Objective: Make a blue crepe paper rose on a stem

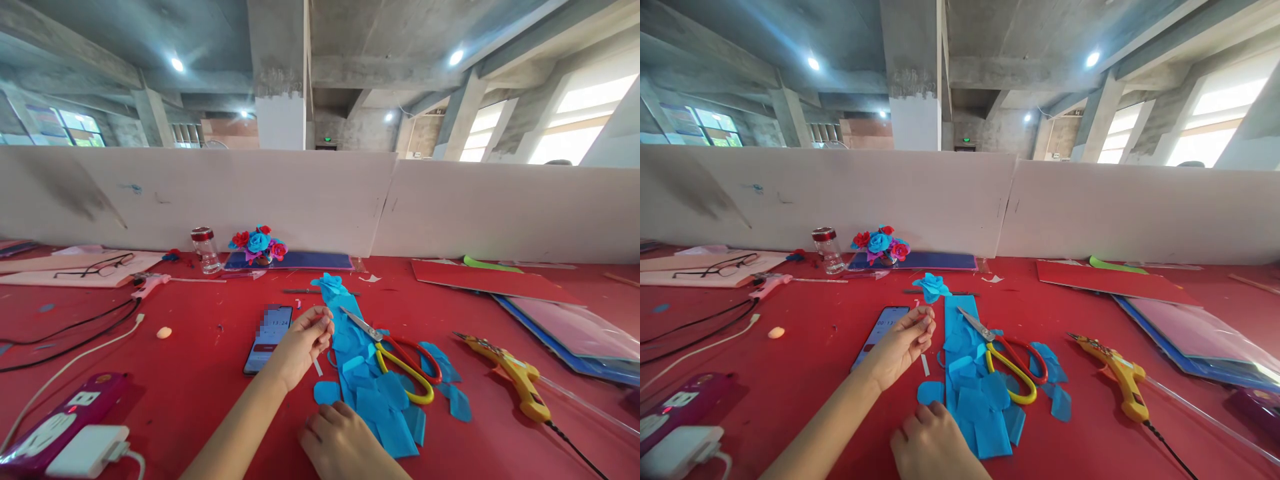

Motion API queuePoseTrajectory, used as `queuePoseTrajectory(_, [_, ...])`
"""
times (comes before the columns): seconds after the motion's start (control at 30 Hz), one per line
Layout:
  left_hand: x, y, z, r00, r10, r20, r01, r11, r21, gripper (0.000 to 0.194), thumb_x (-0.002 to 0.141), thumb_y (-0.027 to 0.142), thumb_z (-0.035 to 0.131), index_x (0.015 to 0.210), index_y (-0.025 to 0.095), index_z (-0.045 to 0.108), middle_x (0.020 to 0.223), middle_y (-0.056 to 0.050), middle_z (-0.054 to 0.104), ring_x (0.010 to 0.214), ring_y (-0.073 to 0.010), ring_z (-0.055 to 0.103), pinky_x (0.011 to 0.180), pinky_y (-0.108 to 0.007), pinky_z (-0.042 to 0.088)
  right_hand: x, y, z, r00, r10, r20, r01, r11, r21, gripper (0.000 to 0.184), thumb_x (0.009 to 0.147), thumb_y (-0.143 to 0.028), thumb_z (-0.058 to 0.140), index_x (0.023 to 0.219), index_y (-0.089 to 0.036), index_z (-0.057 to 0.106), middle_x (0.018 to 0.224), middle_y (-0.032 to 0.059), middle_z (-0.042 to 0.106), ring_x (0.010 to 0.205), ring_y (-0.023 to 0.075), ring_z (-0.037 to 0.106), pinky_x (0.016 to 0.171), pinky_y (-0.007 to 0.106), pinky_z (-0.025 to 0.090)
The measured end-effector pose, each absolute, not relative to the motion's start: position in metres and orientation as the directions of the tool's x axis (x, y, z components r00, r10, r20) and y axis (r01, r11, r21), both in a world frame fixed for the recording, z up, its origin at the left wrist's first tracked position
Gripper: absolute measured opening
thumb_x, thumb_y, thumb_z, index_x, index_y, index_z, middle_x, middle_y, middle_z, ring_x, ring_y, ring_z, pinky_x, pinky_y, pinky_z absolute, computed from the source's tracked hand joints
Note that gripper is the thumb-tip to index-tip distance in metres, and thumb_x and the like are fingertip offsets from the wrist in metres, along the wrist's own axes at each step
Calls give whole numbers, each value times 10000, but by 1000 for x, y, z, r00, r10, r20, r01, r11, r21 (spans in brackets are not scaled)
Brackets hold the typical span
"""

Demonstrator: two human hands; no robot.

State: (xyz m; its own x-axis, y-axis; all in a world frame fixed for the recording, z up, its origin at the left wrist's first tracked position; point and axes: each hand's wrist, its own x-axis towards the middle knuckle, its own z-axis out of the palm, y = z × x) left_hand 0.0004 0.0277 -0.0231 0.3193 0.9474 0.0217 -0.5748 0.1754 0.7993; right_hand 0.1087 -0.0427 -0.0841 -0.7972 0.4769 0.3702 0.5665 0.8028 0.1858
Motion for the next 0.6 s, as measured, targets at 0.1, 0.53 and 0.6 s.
queuePoseTrajectory(0.1, [0, 28, -23, 303, 953, -2, -542, 174, 822, 160, 694, 252, 680, 784, 158, 587, 684, 11, 537, 499, -19, 346, 514, -152, 307, 113, -42, -80, -801, 480, 358, 559, 814, 160, 73, 745, -184, 601, 702, -191, 542, 594, -36, 616, 539, 138, 571, 458, 263, 363])
queuePoseTrajectory(0.53, [0, 29, -24, 270, 963, 12, -450, 115, 886, 178, 729, 293, 639, 751, 153, 532, 672, 11, 538, 487, -27, 315, 482, -152, 286, 133, -38, -51, -516, 794, 321, 544, 593, -593, 169, 814, -161, 476, 784, -198, 638, 739, 12, 661, 677, 133, 597, 606, 209, 446])
queuePoseTrajectory(0.6, [0, 28, -23, 271, 962, -11, -451, 137, 882, 182, 720, 296, 649, 750, 157, 535, 670, 11, 541, 485, -28, 318, 485, -154, 297, 143, -31, -34, -285, 921, 264, 415, 367, -832, 192, 824, -273, 477, 820, -178, 644, 690, 17, 641, 578, 124, 572, 536, 215, 453])
